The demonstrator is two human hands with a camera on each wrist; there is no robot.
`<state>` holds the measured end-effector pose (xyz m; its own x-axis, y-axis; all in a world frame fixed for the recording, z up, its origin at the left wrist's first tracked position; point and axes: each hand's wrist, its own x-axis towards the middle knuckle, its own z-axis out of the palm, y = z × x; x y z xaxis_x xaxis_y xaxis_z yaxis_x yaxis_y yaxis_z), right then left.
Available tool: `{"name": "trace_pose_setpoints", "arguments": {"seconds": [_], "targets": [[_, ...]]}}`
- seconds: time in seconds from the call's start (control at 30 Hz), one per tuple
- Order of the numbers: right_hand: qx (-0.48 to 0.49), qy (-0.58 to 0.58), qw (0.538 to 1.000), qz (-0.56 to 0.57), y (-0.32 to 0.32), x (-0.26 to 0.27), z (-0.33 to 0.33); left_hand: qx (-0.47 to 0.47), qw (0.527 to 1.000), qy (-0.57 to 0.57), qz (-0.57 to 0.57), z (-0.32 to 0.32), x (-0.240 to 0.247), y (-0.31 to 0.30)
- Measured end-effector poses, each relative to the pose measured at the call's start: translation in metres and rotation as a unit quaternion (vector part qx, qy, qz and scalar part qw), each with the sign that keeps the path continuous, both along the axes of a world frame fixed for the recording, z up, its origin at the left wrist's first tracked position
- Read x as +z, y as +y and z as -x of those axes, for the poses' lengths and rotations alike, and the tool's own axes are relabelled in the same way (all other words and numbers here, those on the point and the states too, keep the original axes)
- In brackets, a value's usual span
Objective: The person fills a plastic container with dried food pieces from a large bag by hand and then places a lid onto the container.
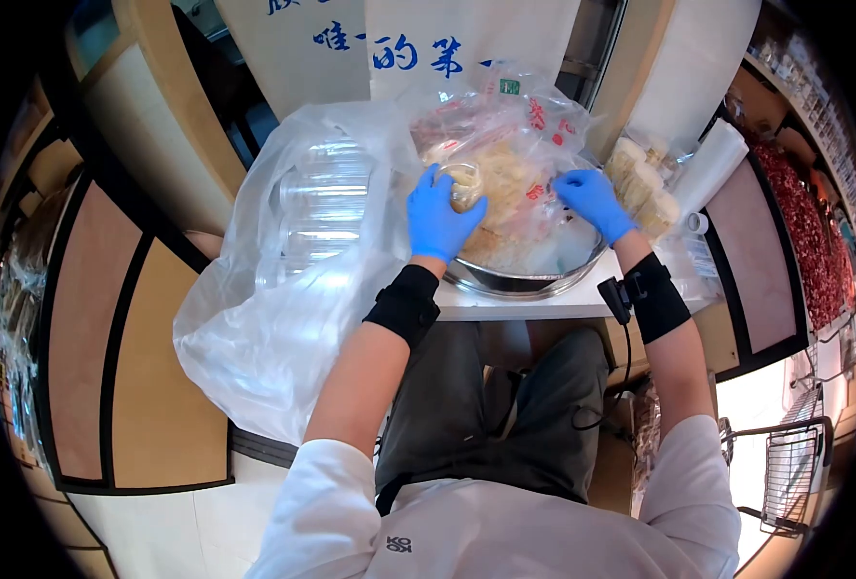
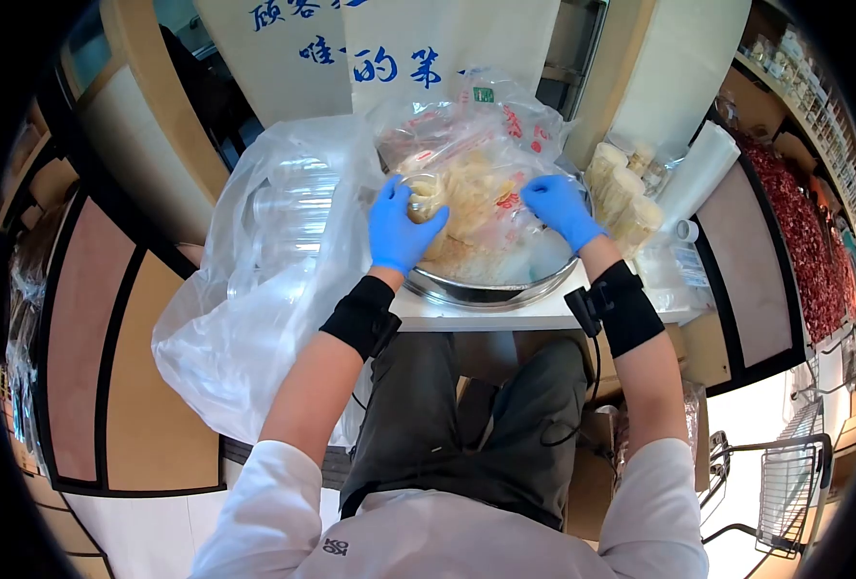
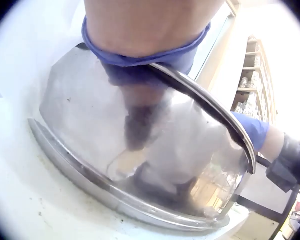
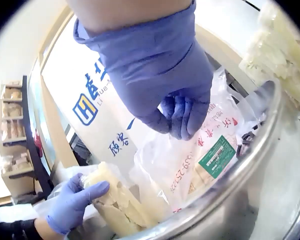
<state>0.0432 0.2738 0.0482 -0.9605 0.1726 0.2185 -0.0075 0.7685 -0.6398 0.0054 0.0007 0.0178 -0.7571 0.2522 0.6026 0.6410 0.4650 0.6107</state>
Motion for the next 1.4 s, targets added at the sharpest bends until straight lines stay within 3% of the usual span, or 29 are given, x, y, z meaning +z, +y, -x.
{"name": "trace_pose_setpoints", "arguments": {"seconds": [0.03, 0.07, 0.1, 0.23, 0.3, 0.4, 0.47, 0.63, 0.7, 0.73, 0.8, 0.83, 0.9, 0.97, 1.07, 1.17, 1.23, 1.3, 1.4], "targets": [[0.0, 0.002, 1.0, -0.001, -0.005, -0.001, 0.008, 0.034, 0.999, 0.03, -0.022, 0.004, -0.006, 0.002], [0.066, 0.006, 0.995, -0.081, -0.01, -0.001, 0.019, 0.069, 0.995, 0.059, -0.043, 0.007, -0.013, 0.002], [0.132, 0.009, 0.978, -0.159, -0.013, -0.003, 0.03, 0.068, 0.995, 0.059, -0.043, 0.006, -0.013, 0.002], [0.179, 0.068, 0.942, -0.277, -0.006, -0.033, 0.086, 0.04, 0.998, 0.038, -0.029, 0.003, -0.011, 0.002], [0.113, -0.135, 0.921, -0.347, -0.01, -0.038, 0.114, 0.028, 0.997, 0.046, -0.048, 0.005, -0.011, 0.002], [0.099, -0.234, 0.918, -0.304, -0.014, -0.03, 0.118, 0.03, 0.998, 0.038, -0.043, 0.004, -0.009, 0.002], [0.096, -0.206, 0.927, -0.297, -0.014, -0.032, 0.118, 0.018, 1.0, 0.014, 0.005, 0.0, -0.002, -0.001], [0.093, -0.107, 0.949, -0.28, 0.022, -0.075, 0.137, 0.04, 0.998, 0.042, -0.021, 0.002, -0.006, 0.0], [0.162, -0.028, 0.902, -0.398, 0.034, -0.088, 0.15, 0.045, 0.998, 0.039, -0.021, 0.003, -0.007, -0.001], [0.167, -0.031, 0.9, -0.402, 0.023, -0.073, 0.14, 0.042, 0.998, 0.05, -0.023, 0.004, -0.008, -0.001], [0.089, -0.207, 0.925, -0.305, -0.014, -0.013, 0.091, 0.042, 0.997, 0.053, -0.032, 0.002, -0.008, -0.001], [0.093, -0.211, 0.922, -0.31, -0.018, -0.001, 0.076, 0.035, 0.997, 0.06, -0.031, 0.0, -0.005, -0.002], [0.13, -0.07, 0.935, -0.323, -0.019, 0.019, 0.051, 0.027, 0.997, 0.063, -0.036, 0.001, -0.006, -0.001], [0.126, -0.075, 0.932, -0.331, -0.018, 0.042, 0.034, 0.031, 0.994, 0.102, -0.017, 0.004, -0.011, -0.001], [0.116, -0.07, 0.93, -0.343, -0.02, 0.082, 0.016, -0.008, 0.999, 0.037, -0.009, 0.001, -0.007, -0.003], [0.099, -0.025, 0.936, -0.336, -0.035, 0.116, 0.0, -0.006, 0.999, 0.053, -0.009, 0.001, -0.009, -0.003], [0.086, 0.02, 0.943, -0.321, -0.052, 0.125, -0.005, -0.004, 0.998, 0.066, -0.009, -0.001, -0.009, -0.001], [0.121, 0.079, 0.956, -0.255, -0.073, 0.126, -0.006, 0.001, 0.997, 0.08, -0.008, -0.002, -0.008, -0.001], [0.174, 0.095, 0.949, -0.247, -0.097, 0.109, 0.004, -0.012, 0.997, 0.067, -0.035, -0.004, -0.007, -0.001]]}}
